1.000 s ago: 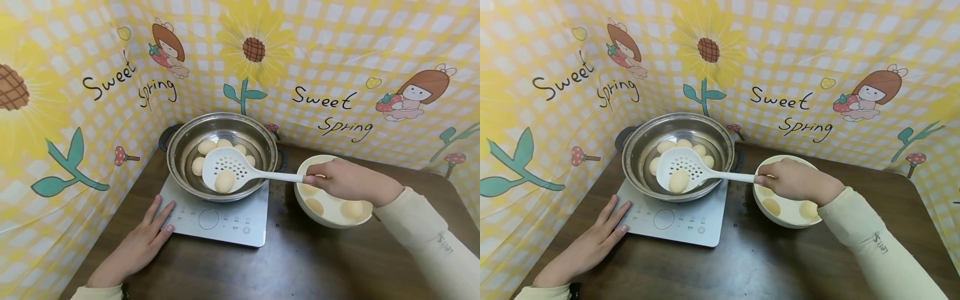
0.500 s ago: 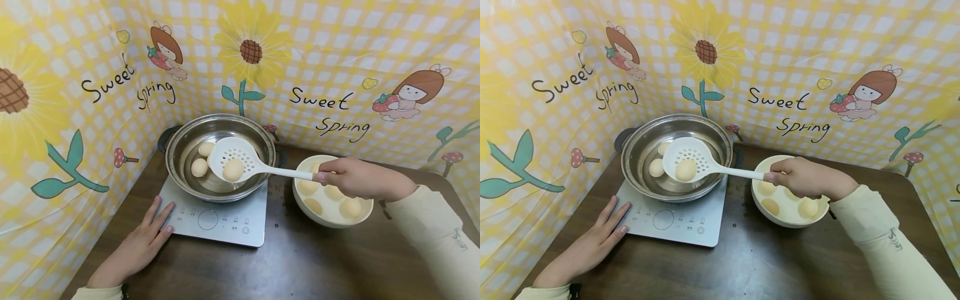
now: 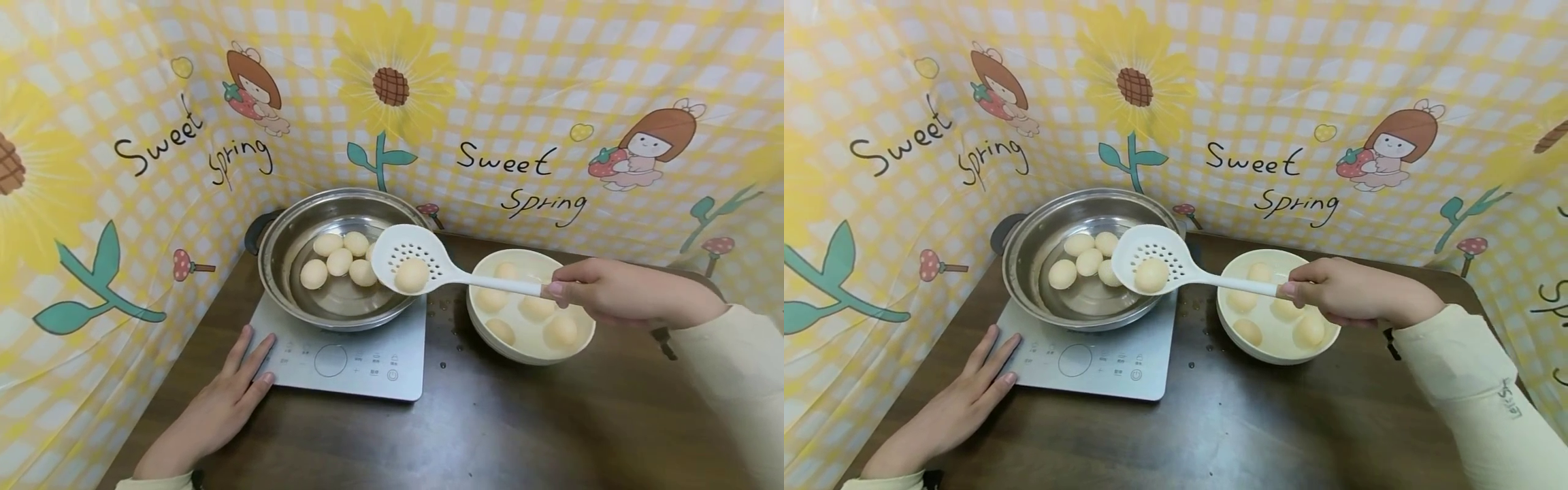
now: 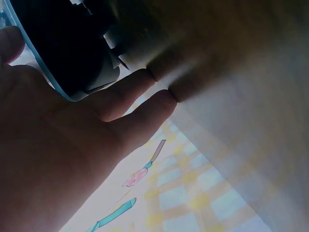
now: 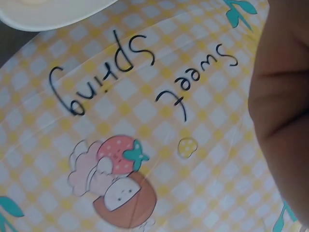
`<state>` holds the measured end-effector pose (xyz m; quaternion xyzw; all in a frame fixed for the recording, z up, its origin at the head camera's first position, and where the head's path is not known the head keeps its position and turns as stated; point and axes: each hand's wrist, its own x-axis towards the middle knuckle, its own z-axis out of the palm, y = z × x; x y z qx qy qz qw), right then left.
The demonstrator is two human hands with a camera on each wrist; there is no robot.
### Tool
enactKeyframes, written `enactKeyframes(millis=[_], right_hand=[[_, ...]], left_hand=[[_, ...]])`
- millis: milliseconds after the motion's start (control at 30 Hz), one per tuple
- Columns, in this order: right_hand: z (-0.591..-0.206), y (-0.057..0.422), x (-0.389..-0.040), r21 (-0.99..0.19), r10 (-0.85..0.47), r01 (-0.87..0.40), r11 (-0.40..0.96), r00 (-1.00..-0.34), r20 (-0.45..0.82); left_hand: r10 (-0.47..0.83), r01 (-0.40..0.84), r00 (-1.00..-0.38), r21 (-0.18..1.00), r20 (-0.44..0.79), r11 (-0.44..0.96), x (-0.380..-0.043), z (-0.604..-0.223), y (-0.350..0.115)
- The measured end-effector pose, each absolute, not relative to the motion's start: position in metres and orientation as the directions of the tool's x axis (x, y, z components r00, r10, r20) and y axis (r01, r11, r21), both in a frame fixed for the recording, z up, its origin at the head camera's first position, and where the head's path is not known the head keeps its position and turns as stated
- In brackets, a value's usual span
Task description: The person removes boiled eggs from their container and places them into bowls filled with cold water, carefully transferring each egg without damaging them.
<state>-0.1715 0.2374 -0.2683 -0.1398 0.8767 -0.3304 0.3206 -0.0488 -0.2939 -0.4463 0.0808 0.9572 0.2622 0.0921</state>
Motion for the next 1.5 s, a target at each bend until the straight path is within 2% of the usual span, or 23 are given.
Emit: enactKeyframes(millis=[200,400,533,833,1067,1133,1233,1367,1500], right_hand=[[-0.265,0.261,-0.165,-0.634,-0.421,-0.025,0.773,-0.767,-0.484],[-0.271,0.29,-0.157,-0.662,-0.432,-0.027,0.749,-0.777,-0.458],[-0.282,0.312,-0.152,-0.681,-0.415,0.007,0.732,-0.788,-0.455],[-0.313,0.358,-0.137,-0.723,-0.437,-0.004,0.691,-0.798,-0.414],[-0.334,0.382,-0.122,-0.707,-0.389,0.066,0.704,-0.797,-0.462],[-0.339,0.386,-0.119,-0.698,-0.38,0.051,0.714,-0.809,-0.449],[-0.344,0.392,-0.113,-0.649,-0.39,-0.055,0.758,-0.836,-0.385],[-0.35,0.392,-0.102,-0.505,-0.37,-0.199,0.84,-0.89,-0.265],[-0.354,0.39,-0.096,-0.382,-0.334,-0.271,0.883,-0.937,-0.106]], left_hand=[[0.203,0.106,-0.97,0.516,-0.134,0.85,-0.047,-0.448,-0.295],[0.209,0.115,-0.97,0.525,-0.123,0.844,-0.047,-0.447,-0.296],[0.21,0.118,-0.97,0.523,-0.121,0.844,-0.047,-0.447,-0.296],[0.209,0.122,-0.972,0.533,-0.106,0.837,-0.047,-0.449,-0.299],[0.21,0.131,-0.973,0.528,-0.094,0.839,-0.045,-0.453,-0.299],[0.21,0.132,-0.974,0.528,-0.09,0.839,-0.045,-0.453,-0.298],[0.209,0.13,-0.974,0.529,-0.092,0.839,-0.046,-0.454,-0.297],[0.213,0.126,-0.971,0.532,-0.104,0.838,-0.048,-0.452,-0.295],[0.217,0.131,-0.97,0.53,-0.105,0.838,-0.05,-0.45,-0.294]])
